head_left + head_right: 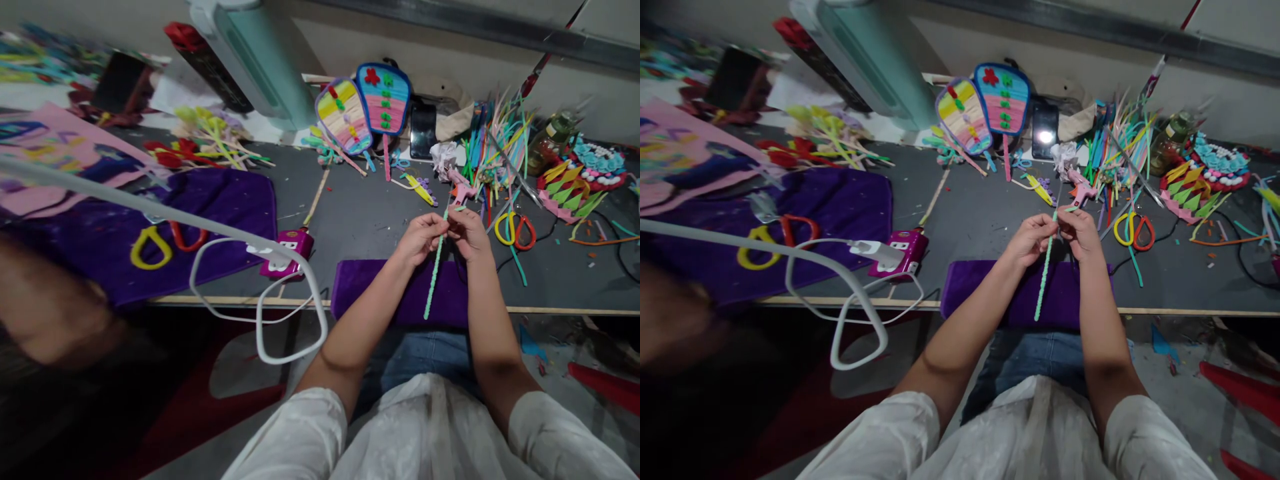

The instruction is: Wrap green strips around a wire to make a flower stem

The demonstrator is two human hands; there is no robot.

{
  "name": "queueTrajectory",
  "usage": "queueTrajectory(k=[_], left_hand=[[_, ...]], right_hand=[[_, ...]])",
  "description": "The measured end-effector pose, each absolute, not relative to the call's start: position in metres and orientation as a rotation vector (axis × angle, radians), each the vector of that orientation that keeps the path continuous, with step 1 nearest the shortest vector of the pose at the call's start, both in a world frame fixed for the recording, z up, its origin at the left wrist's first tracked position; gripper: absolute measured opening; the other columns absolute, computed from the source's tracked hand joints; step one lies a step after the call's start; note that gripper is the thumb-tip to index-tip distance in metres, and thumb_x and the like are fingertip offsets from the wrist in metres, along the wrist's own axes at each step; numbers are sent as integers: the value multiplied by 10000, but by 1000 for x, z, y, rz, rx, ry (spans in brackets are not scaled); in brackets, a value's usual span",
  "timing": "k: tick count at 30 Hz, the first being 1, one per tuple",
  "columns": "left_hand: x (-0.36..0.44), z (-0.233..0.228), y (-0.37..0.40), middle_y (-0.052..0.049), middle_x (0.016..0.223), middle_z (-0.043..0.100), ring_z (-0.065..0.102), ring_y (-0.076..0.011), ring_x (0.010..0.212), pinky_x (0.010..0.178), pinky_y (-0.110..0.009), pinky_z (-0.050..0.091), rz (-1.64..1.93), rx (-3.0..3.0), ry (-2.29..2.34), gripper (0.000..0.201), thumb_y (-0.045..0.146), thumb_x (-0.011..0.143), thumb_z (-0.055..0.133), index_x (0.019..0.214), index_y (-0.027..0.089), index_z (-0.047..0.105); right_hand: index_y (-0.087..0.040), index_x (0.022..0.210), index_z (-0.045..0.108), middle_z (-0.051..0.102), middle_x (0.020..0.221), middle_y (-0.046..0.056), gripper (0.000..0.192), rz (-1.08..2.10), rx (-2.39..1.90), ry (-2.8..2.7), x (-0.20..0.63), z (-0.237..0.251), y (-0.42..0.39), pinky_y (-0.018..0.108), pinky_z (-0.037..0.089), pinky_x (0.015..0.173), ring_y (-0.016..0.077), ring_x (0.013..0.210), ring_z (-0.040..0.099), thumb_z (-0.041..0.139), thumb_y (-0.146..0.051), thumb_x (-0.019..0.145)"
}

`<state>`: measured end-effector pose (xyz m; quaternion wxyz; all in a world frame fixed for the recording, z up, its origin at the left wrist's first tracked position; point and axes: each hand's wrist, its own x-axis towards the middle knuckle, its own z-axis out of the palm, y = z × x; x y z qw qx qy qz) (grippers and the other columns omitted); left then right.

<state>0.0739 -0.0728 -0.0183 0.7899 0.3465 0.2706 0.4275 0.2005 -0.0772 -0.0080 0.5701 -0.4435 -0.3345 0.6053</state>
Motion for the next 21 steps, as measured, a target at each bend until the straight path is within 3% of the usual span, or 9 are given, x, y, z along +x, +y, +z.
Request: queueTrajectory(k=[5, 11, 17, 21], left_hand=[[74, -21, -72, 48, 546, 551, 373, -5, 354, 328, -143, 237, 816, 732, 583, 400, 352, 547, 834, 672, 137, 520], [81, -22, -74, 57, 505, 520, 412, -30, 353, 328, -164, 263, 1044, 997, 854, 373, 398, 590, 802, 697, 134, 560], [81, -21, -75, 65, 455, 486, 400, -29, 335, 331, -162, 270, 1116, 1050, 896, 353, 398, 614, 782, 633, 139, 543], [79, -21, -74, 60, 459, 498, 398, -34, 331, 324, -167, 270, 1095, 981, 775, 380, 420, 595, 795, 644, 138, 546]], right_hand=[[-194, 703, 607, 449, 514, -75, 207, 1326, -1120, -789, 199, -11, -77, 188, 204, 388, 39, 422, 327, 718, -322, 585], [-176, 677, 630, 572, 620, -42, 145, 982, -1198, -861, 194, -16, -73, 207, 363, 521, 70, 555, 466, 696, -287, 609], [-178, 696, 632, 473, 516, -70, 187, 1120, -1241, -822, 197, -11, -75, 211, 227, 427, 45, 437, 311, 709, -325, 609], [-180, 691, 627, 447, 499, -73, 218, 1236, -1185, -785, 200, -11, -75, 210, 165, 406, 43, 427, 299, 732, -340, 586]])
